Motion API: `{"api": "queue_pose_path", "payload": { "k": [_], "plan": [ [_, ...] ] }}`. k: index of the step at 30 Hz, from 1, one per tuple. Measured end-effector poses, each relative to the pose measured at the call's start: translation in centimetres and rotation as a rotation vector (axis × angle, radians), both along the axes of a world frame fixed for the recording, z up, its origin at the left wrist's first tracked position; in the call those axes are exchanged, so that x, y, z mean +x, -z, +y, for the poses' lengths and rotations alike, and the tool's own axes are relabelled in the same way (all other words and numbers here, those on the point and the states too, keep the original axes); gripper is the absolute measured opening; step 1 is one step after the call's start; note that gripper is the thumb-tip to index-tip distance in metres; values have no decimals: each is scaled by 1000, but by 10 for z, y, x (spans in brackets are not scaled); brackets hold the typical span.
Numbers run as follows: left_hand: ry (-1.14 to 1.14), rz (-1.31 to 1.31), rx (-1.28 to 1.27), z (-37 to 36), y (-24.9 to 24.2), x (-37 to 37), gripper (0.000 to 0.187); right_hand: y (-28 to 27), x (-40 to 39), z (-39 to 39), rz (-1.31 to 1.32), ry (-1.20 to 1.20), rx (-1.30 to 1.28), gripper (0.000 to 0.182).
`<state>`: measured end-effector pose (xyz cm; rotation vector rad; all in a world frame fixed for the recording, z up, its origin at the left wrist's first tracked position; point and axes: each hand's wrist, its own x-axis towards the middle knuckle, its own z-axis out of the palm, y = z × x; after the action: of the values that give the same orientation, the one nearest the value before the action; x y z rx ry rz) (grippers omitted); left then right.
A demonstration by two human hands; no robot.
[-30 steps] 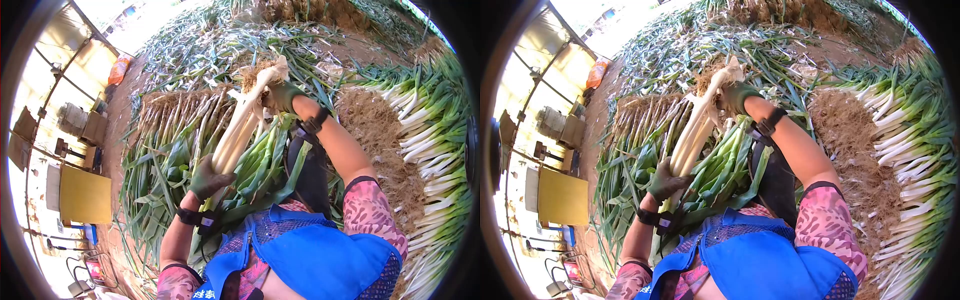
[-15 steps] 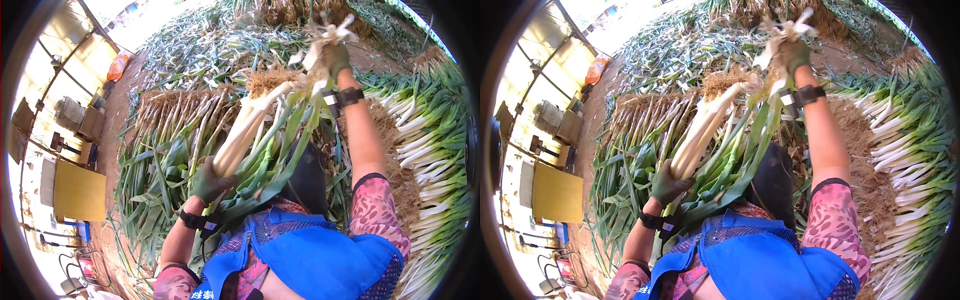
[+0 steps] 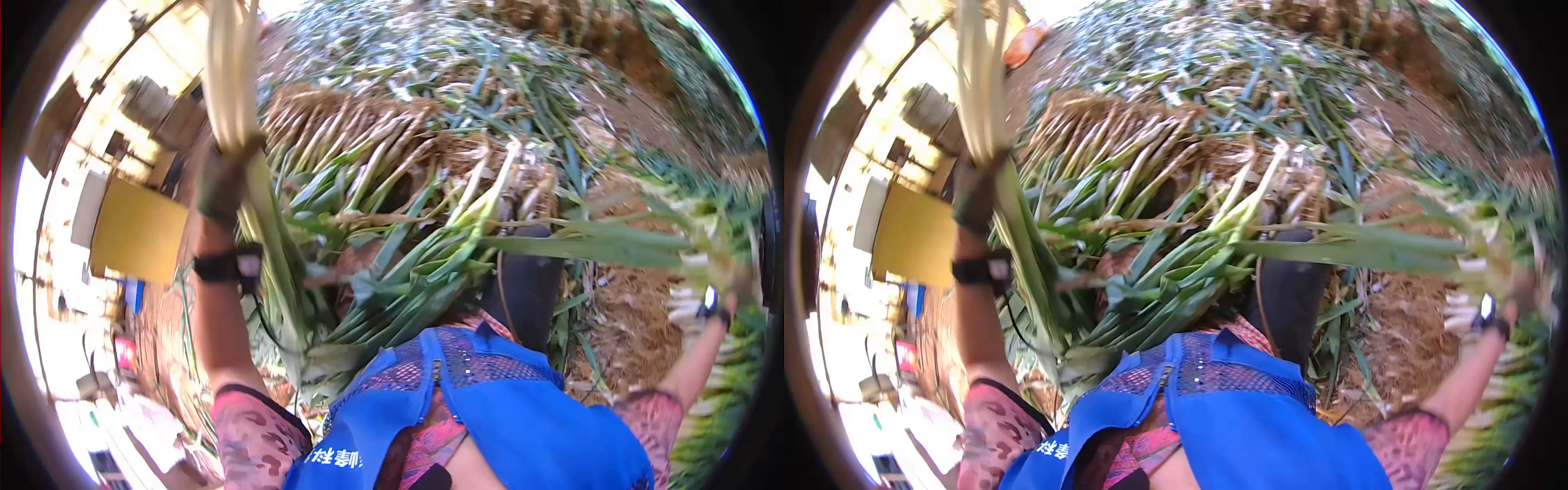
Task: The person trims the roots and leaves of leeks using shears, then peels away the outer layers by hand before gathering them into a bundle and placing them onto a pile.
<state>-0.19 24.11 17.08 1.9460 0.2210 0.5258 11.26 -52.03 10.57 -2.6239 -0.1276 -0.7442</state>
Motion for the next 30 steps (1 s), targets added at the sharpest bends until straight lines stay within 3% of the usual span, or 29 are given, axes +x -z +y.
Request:
{"api": "queue_pose_path", "payload": {
  "k": [1,2,3,4,5,6,8,9,11,12,15,18,21,24,27,30],
  "plan": [
    [-91,-98,41,9,-28,-4,28,7,-7,-6,29,20,0,36],
    [-69,-158,381,67,-33,0,31,15,-13,-12,57,36,0,37],
    [-284,-37,226,79,-69,-3,32,21,-15,-14,87,51,2,37],
    [-308,-161,-54,73,-96,-6,31,28,-17,-15,115,59,6,38],
    [-197,-293,345,113,-118,-15,34,38,-13,-12,140,57,16,38],
    [-401,-248,927,129,-147,-29,45,41,-8,-7,155,48,27,39],
    [-348,-387,1316,181,-211,-63,55,49,11,10,191,14,37,40],
    [-345,-418,1144,195,-246,-80,51,50,22,19,197,-18,43,40],
    [-134,-590,315,203,-302,-124,46,50,44,40,209,-76,53,42],
    [13,-642,172,190,-317,-147,46,46,62,60,197,-128,67,42],
    [912,-392,-224,130,-331,-188,40,34,94,108,184,-251,73,44],
    [669,-394,-251,133,-341,-233,43,-1,124,194,118,-465,113,46],
    [235,-686,-121,105,-337,-248,48,-64,139,309,35,-770,188,48],
    [474,-598,-229,58,-321,-248,51,-143,93,446,28,-1197,279,50],
    [535,-392,-154,5,-317,-238,51,-191,-7,555,218,-1729,395,51],
    [573,-620,-73,-41,-291,-199,57,-184,-116,632,524,-2166,533,54]
  ]
}}
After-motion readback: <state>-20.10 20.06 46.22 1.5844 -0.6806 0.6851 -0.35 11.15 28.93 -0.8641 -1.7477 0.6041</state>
